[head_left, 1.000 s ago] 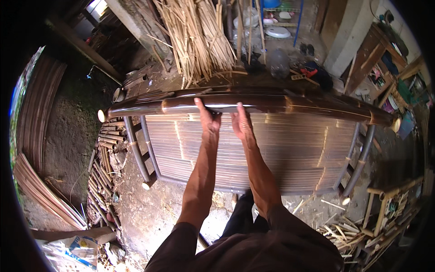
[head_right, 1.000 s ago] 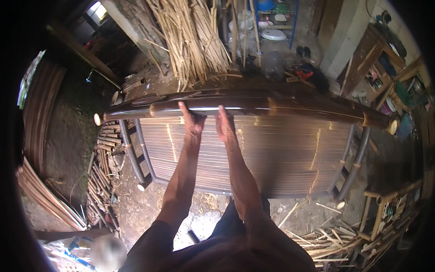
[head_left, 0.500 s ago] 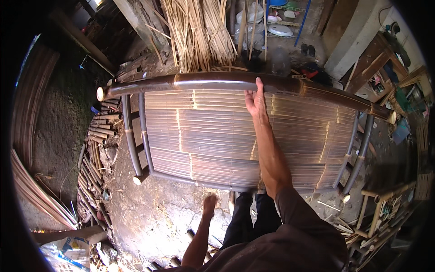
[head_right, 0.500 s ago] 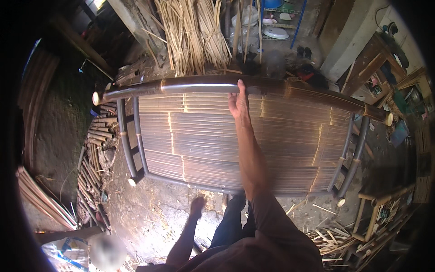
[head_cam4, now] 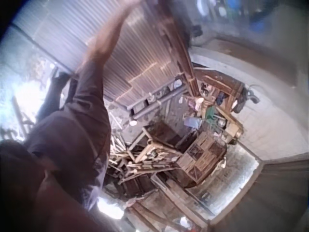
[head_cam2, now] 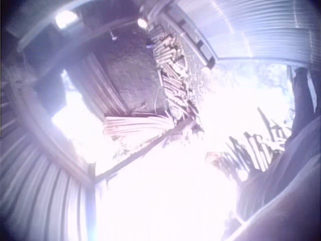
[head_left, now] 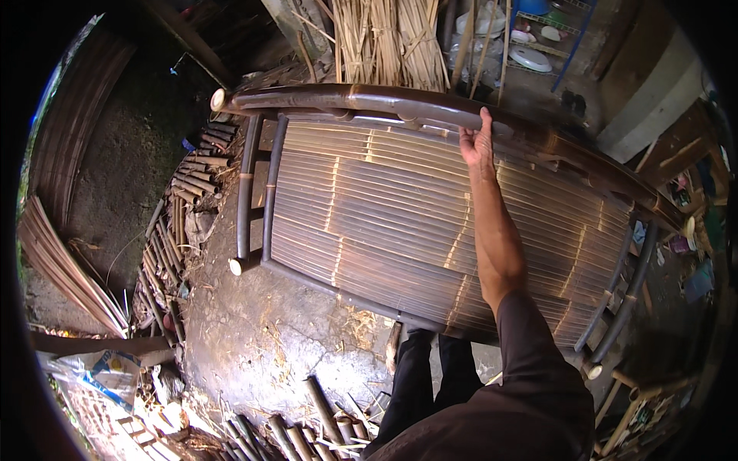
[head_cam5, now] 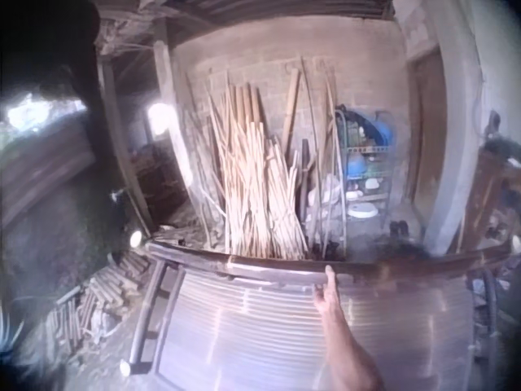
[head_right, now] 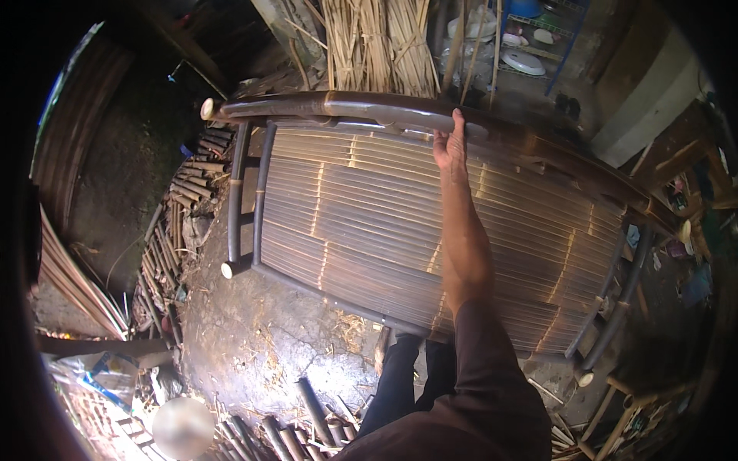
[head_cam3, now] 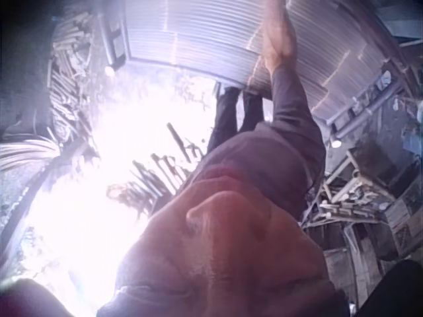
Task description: The person applies varnish to a wooden chair using a brush, covering the legs, frame, and seat. They reposition the chair to access different sides and continue brushing until the end of the clip.
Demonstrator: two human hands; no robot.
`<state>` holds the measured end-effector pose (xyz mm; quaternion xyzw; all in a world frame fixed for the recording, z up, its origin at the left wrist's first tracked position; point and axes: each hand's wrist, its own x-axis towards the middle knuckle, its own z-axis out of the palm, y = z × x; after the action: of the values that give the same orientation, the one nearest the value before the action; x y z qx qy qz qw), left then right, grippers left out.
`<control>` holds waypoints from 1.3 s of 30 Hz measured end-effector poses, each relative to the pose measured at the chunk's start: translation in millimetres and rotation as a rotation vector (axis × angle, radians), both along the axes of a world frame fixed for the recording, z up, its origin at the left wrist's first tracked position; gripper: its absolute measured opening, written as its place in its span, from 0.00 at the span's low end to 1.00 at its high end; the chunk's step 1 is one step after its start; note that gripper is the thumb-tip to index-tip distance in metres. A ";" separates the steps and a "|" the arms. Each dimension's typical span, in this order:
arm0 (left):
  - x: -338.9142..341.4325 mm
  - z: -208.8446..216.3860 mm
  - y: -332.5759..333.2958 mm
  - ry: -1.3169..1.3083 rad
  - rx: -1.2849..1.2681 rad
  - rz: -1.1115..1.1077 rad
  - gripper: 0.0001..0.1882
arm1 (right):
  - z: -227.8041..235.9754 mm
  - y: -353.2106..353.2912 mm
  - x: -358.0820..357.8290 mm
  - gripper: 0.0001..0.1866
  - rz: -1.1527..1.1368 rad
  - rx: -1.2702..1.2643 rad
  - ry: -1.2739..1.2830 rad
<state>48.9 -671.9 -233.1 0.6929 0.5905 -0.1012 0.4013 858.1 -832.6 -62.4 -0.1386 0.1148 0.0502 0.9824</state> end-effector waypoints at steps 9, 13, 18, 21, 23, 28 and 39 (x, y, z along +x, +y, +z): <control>111.6 70.4 10.0 -0.095 0.374 -0.070 0.05 | -71.0 -6.8 102.3 0.23 0.062 -0.081 0.118; 154.8 97.0 17.3 -0.068 0.474 -0.074 0.05 | -99.4 -9.1 148.9 0.23 0.056 -0.050 0.134; 204.1 124.4 32.2 -0.005 0.566 -0.075 0.06 | -136.6 2.0 197.5 0.22 0.047 -0.054 0.194; 229.5 139.3 36.3 0.048 0.598 -0.075 0.07 | -159.7 9.0 221.6 0.24 0.018 -0.048 0.170; 253.0 145.3 45.5 0.075 0.615 -0.081 0.07 | -176.3 5.3 242.3 0.27 -0.027 -0.124 0.179; 283.6 148.5 54.1 0.119 0.621 -0.103 0.08 | -215.1 12.7 252.8 0.26 0.132 -0.273 0.217; 341.0 135.9 76.0 -0.007 0.651 -0.280 0.11 | -167.4 -26.4 155.2 0.49 0.631 -1.007 -0.005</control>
<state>389.9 -595.9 -97.3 0.8591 0.4895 0.0409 0.1435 1013.4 -859.0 -229.8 -0.6151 0.0756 0.2789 0.7336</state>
